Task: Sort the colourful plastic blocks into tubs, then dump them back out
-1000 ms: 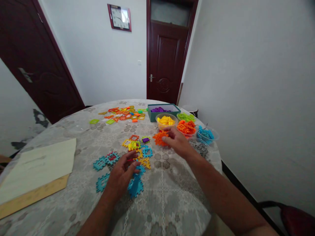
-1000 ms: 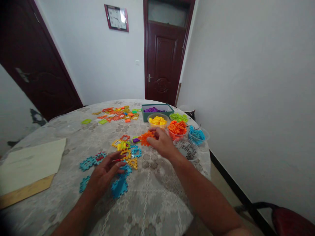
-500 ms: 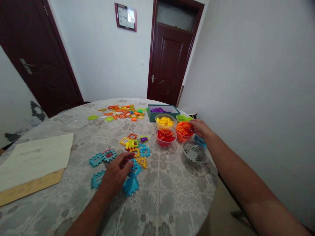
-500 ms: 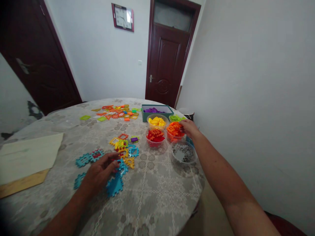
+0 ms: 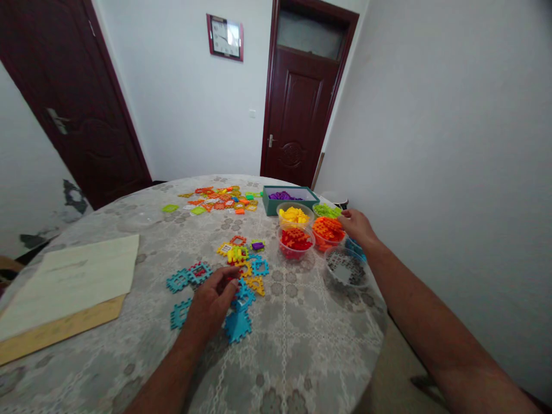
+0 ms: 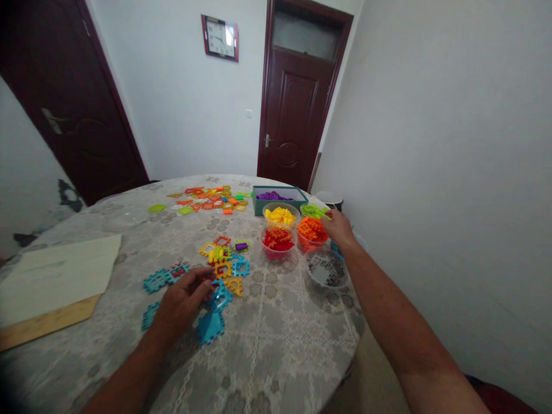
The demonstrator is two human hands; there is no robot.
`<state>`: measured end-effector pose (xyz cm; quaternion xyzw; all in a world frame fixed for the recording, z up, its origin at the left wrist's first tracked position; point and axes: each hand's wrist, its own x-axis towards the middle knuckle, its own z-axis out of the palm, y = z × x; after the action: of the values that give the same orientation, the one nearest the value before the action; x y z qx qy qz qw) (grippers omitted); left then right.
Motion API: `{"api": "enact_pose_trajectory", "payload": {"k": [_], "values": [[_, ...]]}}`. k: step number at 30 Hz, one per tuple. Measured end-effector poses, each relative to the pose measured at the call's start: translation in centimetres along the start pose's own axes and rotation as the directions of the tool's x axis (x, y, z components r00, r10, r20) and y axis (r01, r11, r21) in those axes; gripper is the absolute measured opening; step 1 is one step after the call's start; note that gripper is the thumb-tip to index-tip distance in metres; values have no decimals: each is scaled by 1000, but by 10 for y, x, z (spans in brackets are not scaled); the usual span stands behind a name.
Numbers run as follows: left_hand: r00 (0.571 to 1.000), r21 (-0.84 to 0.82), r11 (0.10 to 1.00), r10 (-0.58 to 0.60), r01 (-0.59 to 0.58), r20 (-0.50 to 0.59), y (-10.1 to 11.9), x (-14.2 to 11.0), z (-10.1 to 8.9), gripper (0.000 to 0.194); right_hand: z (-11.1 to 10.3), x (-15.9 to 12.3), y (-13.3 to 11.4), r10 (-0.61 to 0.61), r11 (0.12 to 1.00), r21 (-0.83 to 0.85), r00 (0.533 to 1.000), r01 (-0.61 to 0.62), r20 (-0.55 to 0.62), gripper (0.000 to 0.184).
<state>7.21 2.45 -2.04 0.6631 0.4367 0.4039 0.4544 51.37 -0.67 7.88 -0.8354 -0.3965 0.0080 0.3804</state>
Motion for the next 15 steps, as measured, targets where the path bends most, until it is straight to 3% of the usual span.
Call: {"api": "enact_pose_trajectory", "payload": {"k": [4,7,9,11,13,15], "values": [[991,56,998,26,-18,-134,6,-1,-4,34,1,-48,-22,-132,990,32,987,136,-95,36],[957,83,997,28,-4,-290,5,2,-10,31,14,-102,-51,-294,941,193,954,278,62,32],[934,74,997,10,17,-356,4,4,-13,31,31,-136,-71,-432,888,291,862,355,266,25],[925,66,998,4,23,-380,2,6,-15,29,56,-161,-87,-547,833,357,723,422,422,21],[925,76,997,16,14,-379,1,7,-15,27,84,-173,-96,-619,785,352,610,510,495,29],[927,105,994,42,-3,-372,0,7,-14,26,112,-178,-100,-651,742,287,549,606,524,36]]}}
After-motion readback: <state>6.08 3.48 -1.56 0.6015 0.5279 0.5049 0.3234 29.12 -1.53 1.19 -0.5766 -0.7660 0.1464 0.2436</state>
